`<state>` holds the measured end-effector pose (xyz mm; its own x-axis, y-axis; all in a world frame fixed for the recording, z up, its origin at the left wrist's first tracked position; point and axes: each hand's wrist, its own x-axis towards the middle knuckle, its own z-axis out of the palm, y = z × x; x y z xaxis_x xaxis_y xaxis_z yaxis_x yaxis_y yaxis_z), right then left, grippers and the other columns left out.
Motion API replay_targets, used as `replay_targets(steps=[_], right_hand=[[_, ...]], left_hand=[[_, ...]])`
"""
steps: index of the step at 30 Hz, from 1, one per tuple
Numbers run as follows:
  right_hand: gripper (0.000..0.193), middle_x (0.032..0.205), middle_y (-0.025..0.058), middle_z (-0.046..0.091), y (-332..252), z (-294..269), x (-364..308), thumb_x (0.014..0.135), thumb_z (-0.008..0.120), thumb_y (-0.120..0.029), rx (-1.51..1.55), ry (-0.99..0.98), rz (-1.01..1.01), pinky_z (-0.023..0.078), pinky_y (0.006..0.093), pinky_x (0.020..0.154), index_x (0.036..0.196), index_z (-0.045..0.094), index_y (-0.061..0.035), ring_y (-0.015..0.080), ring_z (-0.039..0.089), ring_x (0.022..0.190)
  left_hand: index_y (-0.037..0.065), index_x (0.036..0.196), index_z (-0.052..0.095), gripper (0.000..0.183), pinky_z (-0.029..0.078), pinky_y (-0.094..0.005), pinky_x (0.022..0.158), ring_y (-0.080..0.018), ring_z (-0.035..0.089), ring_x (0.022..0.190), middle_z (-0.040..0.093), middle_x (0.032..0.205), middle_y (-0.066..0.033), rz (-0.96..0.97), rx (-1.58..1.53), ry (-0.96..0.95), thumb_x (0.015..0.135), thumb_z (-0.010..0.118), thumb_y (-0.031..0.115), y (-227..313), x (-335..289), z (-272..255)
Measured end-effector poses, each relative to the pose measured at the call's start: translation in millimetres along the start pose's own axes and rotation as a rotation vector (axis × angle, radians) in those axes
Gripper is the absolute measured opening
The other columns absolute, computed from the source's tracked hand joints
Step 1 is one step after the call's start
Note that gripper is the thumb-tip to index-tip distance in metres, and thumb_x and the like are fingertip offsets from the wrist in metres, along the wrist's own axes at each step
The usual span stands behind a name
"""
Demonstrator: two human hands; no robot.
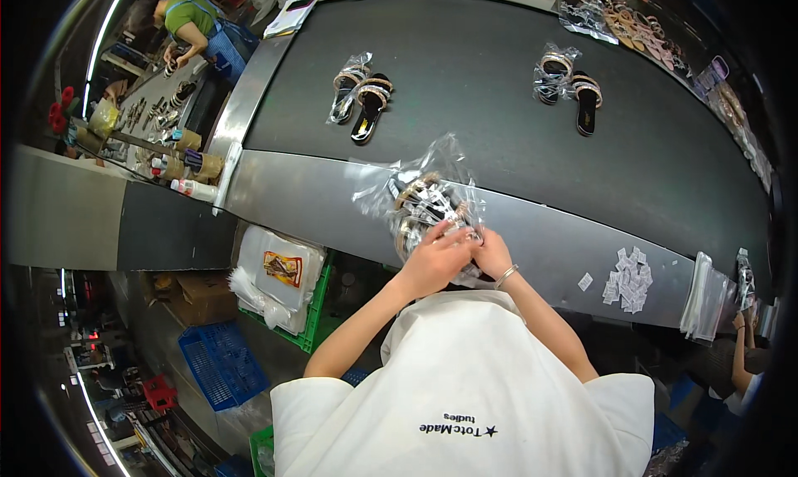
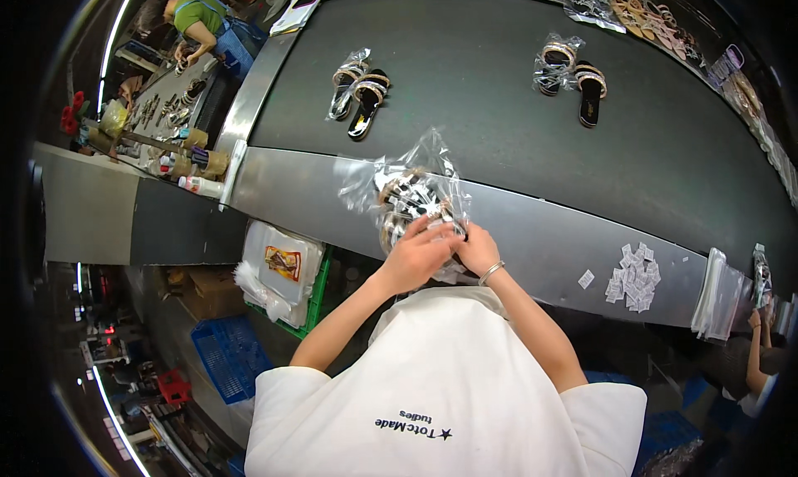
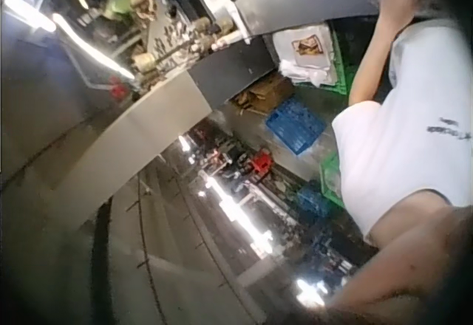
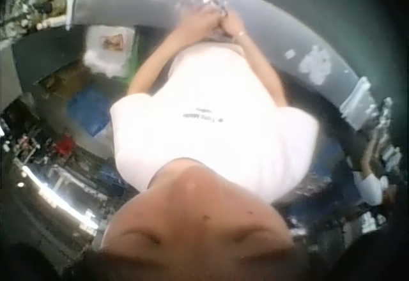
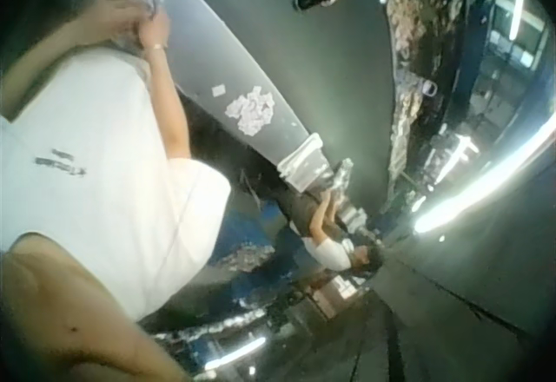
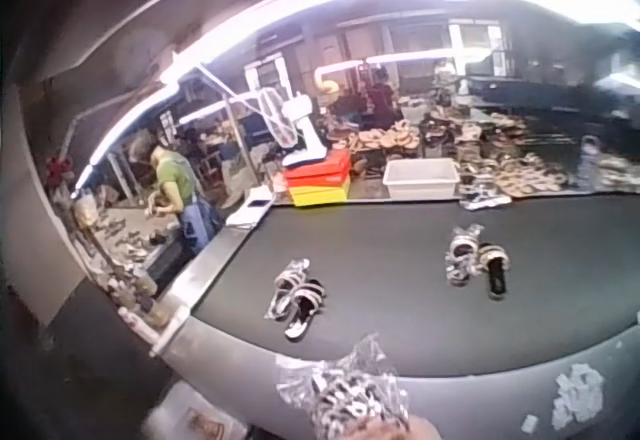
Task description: The person packages pairs of black and beige slippers into clear plastic bags. They pick up a pair of slippers from a metal table, place them into a bag, and seal it. The person repeats this process for multiple pairs, stacking the finished packages on the table.
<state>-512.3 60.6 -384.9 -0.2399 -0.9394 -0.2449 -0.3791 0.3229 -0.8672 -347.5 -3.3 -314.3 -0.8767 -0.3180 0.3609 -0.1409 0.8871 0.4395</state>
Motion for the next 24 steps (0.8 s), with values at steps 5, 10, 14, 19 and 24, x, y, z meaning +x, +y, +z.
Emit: replay_targets(steps=[5,10,14,19,24], right_hand=[[0.043,0.071,0.0171,0.062,-24.0,-35.5,-3.9,0.083,0.065,-0.038,0.221,0.327,0.024,0.045,0.035,0.06,0.083,0.059,0.0038,0.0179,0.055,0.063],[0.041,0.067,0.0067,0.059,-41.7,-53.9,-0.3,0.084,0.065,-0.038,0.349,0.399,-0.031,0.042,0.0287,0.056,0.081,0.058,0.0031,0.0099,0.047,0.061],[0.043,0.069,0.0019,0.058,-70.1,-52.3,11.3,0.086,0.064,-0.04,0.662,0.475,-0.001,0.042,0.0269,0.056,0.083,0.058,0.0023,0.0085,0.046,0.062],[0.046,0.084,0.0052,0.061,-65.2,-27.9,10.0,0.084,0.065,-0.042,0.777,0.618,-0.022,0.044,0.0256,0.065,0.099,0.056,0.0006,0.0103,0.053,0.074],[0.058,0.095,0.0102,0.062,14.2,-16.2,17.4,0.075,0.074,-0.039,0.54,0.462,0.185,0.047,0.0301,0.076,0.11,0.053,0.0028,0.0174,0.058,0.085]], left_hand=[[0.006,0.105,0.055,0.032,0.026,-0.0366,0.107,-0.0289,0.045,0.122,0.059,0.115,-0.0136,-0.263,0.02,0.391,0.074,0.061,0.001,11.5,9.7,-37.3],[0.0,0.095,0.061,0.02,0.047,-0.0349,0.082,-0.0215,0.062,0.09,0.065,0.091,-0.011,-1.029,-0.967,0.126,0.085,0.044,0.003,5.5,34.4,-9.4],[-0.003,0.12,0.048,0.044,0.045,-0.0386,0.088,-0.0291,0.059,0.1,0.059,0.105,-0.0194,-0.495,-0.413,-0.333,0.08,0.06,0.01,51.2,3.4,32.4],[-0.001,0.129,0.035,0.064,0.048,-0.0408,0.092,-0.0285,0.056,0.107,0.05,0.122,-0.0151,-0.656,-1.458,0.104,0.076,0.07,0.009,13.9,-1.0,42.0],[0.0,0.127,0.038,0.053,0.049,-0.0388,0.094,-0.0251,0.058,0.105,0.053,0.119,-0.0155,-0.837,-1.787,0.206,0.08,0.061,-0.005,-0.4,-8.0,78.0]])
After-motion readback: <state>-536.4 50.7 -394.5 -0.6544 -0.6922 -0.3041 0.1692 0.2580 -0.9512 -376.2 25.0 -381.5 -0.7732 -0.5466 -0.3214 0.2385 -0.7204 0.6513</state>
